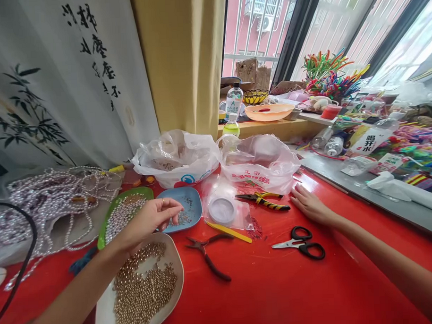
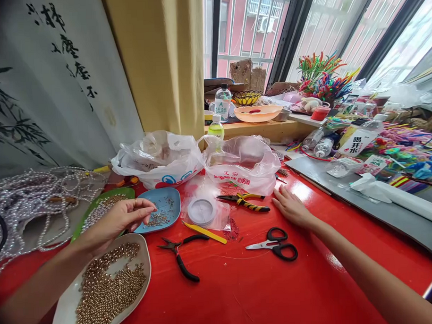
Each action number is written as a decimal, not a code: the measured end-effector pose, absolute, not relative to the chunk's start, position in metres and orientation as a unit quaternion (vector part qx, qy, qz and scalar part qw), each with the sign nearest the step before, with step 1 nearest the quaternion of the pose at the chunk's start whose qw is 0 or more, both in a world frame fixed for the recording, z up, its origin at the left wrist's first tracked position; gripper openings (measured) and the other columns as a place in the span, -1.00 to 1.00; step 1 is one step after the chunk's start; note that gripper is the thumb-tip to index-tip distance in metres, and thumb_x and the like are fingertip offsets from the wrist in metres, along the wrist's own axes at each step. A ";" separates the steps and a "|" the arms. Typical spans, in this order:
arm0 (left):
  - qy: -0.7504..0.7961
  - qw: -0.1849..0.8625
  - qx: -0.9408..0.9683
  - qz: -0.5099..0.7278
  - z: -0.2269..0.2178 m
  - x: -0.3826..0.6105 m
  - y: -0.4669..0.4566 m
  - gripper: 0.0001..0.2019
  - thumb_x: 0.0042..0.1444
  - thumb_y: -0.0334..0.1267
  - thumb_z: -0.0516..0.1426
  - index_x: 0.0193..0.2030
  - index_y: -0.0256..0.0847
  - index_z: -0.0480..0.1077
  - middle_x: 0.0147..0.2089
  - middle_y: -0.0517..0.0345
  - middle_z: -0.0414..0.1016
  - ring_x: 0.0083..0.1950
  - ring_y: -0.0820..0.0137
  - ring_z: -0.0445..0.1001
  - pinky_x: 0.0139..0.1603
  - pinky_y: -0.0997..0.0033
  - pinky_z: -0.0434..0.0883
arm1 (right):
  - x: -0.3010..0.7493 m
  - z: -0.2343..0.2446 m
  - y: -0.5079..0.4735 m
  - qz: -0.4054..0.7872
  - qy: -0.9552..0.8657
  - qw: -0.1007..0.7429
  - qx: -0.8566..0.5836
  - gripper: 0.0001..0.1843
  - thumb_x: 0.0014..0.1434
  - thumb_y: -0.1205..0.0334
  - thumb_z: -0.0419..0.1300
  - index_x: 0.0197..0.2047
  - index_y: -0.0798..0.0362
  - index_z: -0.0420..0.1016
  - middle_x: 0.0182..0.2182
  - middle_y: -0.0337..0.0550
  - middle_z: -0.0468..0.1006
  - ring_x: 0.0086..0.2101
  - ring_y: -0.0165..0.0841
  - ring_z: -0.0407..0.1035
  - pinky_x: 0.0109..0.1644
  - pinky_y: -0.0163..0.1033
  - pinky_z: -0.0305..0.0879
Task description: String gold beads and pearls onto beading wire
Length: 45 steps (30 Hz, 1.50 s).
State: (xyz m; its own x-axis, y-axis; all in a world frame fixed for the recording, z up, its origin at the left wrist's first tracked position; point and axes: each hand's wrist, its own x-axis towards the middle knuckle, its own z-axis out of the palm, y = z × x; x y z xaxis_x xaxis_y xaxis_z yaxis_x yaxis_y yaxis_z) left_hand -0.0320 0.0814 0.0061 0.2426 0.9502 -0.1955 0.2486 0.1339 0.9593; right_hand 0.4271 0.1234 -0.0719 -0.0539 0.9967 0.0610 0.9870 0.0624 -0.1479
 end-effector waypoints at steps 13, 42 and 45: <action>0.525 0.540 0.570 0.328 0.010 -0.030 0.081 -0.77 -0.08 -0.14 0.13 -0.37 -0.29 0.33 -0.56 0.26 0.32 -0.62 0.60 0.08 -0.60 0.55 0.02 | 0.449 -0.005 0.049 0.224 -0.732 0.118 -0.633 -0.41 -0.02 0.02 0.13 0.13 -0.14 0.23 0.14 -0.13 0.22 0.10 -0.15 0.10 0.06 -0.29 0.15; 0.508 0.537 0.588 0.328 0.012 -0.032 0.080 -0.80 -0.06 -0.17 0.12 -0.39 -0.28 0.34 -0.55 0.23 0.33 -0.63 0.60 0.08 -0.61 0.54 0.01 | 0.363 0.005 0.044 0.157 -0.778 0.042 -0.607 -0.75 0.10 0.11 0.01 -0.19 0.02 0.35 -0.20 0.01 0.43 -0.20 -0.19 0.35 -0.14 -0.16 0.28; 0.513 0.537 0.584 0.328 0.014 -0.030 0.079 -0.80 -0.08 -0.16 0.13 -0.40 -0.28 0.34 -0.56 0.24 0.32 -0.65 0.62 0.05 -0.63 0.55 -0.02 | 0.354 0.009 0.034 0.144 -0.807 -0.033 -0.572 -0.82 0.00 0.27 0.04 -0.27 0.02 0.37 -0.30 -0.09 0.46 -0.28 -0.22 0.37 -0.23 -0.16 0.29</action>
